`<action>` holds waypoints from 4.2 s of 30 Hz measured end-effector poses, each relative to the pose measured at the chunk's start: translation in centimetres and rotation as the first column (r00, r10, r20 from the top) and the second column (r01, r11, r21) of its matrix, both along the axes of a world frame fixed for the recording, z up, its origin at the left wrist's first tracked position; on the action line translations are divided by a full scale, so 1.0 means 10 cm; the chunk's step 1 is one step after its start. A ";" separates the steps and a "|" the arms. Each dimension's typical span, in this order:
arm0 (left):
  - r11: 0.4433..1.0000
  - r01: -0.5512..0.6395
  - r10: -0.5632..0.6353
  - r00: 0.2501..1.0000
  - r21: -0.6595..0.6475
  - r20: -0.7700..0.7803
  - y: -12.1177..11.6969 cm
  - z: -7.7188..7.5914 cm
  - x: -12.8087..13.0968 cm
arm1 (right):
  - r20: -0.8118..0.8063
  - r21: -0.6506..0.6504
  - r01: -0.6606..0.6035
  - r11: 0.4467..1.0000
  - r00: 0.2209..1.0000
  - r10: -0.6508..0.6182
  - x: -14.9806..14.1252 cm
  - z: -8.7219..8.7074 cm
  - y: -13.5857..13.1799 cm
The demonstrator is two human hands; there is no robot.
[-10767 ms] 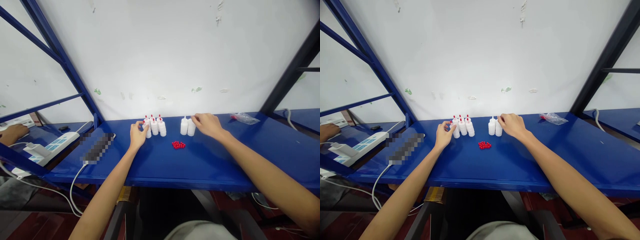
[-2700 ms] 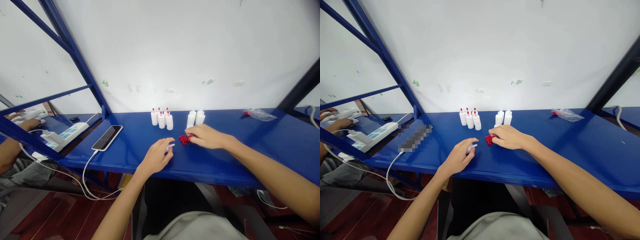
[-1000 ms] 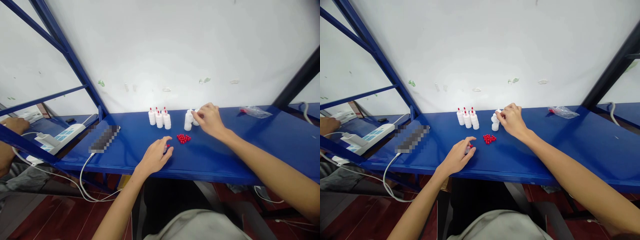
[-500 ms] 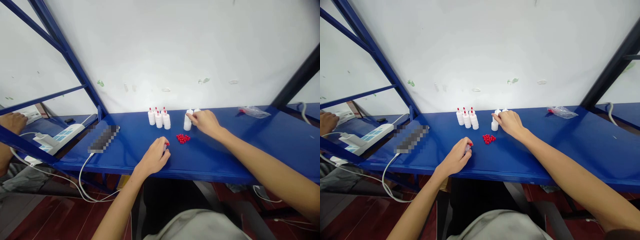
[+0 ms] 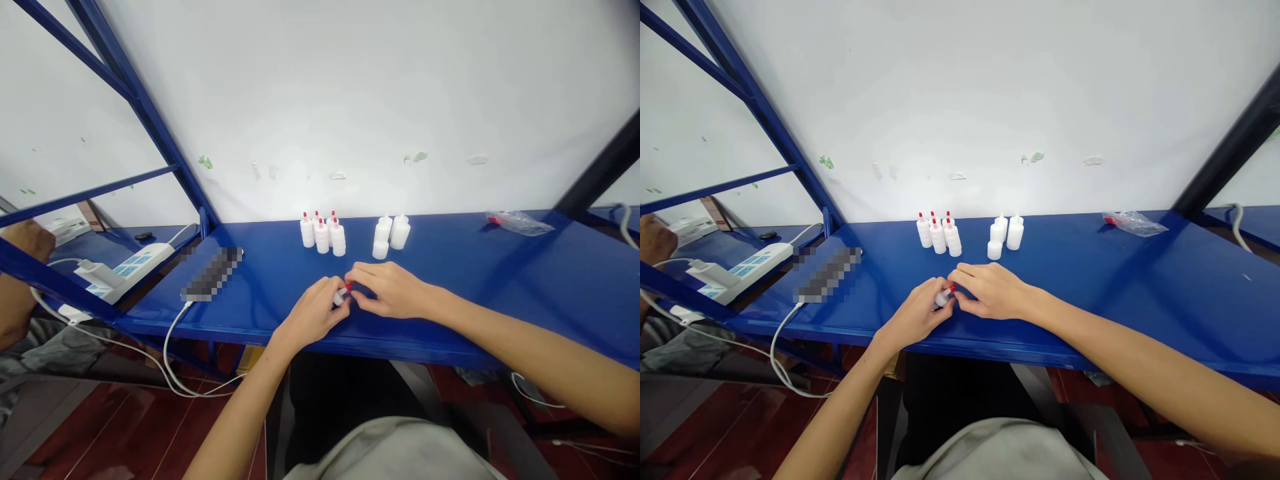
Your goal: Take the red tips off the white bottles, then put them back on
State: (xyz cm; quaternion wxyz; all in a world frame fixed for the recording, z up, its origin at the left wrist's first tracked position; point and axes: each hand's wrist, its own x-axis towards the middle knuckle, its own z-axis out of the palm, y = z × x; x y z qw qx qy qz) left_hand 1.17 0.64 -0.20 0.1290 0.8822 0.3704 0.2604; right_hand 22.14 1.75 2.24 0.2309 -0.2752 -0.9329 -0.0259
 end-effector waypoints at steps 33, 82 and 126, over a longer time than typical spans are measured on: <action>0.937 -0.033 0.165 0.919 0.348 -0.358 -0.11 0.06 0.11 | 0.325 -0.050 0.468 0.882 0.843 -0.429 -0.36 0.11 -0.35; 0.931 0.121 -0.029 0.965 -0.343 0.261 -0.08 0.09 0.02 | -0.249 -0.359 0.107 0.927 0.946 -0.206 0.66 -0.04 0.22; 0.996 -0.018 0.026 0.996 -0.084 0.088 -0.06 0.11 0.02 | -0.235 -0.309 0.560 0.769 0.738 -0.632 0.59 0.13 0.70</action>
